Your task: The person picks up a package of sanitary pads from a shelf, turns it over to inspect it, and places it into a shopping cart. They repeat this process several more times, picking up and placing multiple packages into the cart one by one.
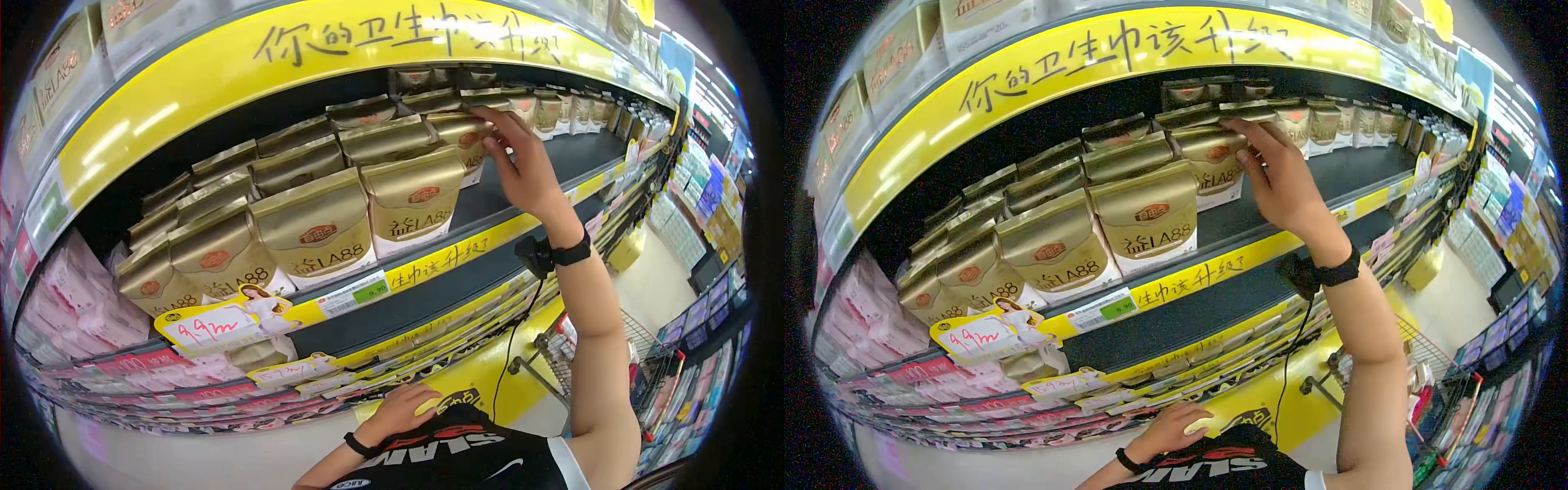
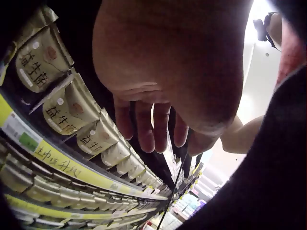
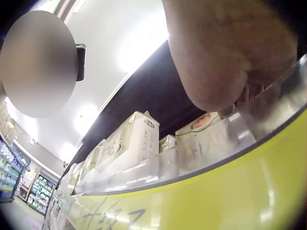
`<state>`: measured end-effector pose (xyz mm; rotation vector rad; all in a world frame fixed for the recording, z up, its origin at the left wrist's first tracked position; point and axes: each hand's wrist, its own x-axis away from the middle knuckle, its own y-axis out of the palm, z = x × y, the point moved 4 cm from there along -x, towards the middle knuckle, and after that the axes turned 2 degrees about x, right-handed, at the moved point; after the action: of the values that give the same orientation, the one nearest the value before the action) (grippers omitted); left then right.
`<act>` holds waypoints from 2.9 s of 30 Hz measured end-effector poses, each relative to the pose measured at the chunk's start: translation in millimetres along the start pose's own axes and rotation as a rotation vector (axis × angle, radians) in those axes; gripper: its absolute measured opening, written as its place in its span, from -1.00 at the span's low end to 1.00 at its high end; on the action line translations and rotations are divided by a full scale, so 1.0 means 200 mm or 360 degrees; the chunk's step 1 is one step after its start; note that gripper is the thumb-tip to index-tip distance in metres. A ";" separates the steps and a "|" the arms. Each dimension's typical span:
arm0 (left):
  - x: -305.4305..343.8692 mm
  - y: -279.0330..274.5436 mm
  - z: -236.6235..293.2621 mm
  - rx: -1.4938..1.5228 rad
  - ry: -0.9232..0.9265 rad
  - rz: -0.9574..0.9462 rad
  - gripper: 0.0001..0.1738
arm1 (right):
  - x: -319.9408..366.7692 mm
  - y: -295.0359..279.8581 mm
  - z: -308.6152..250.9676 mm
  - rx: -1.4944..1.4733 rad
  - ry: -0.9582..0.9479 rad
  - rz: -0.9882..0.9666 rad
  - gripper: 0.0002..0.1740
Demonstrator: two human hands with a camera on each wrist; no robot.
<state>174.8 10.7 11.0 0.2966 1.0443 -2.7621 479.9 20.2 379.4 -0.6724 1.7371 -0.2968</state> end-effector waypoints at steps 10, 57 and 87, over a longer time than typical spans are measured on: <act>0.00 0.02 0.01 0.0018 0.0065 -0.0021 -0.64 | 0.08 -0.02 -0.05 0.0041 0.0166 0.0071 -0.43; -0.95 2.42 1.66 0.0421 0.1228 -0.1307 -0.90 | 3.88 -1.79 -0.44 -0.0145 0.1913 0.0132 -0.65; -2.17 4.54 0.55 0.1349 -0.1495 -0.1677 -0.17 | 4.12 -2.47 0.10 0.0327 0.3004 -0.0007 -0.48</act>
<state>790.3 -694.4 -377.1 -1.7269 -0.3869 -3.2288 519.8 -851.0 -26.0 -0.0551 3.3377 -1.3918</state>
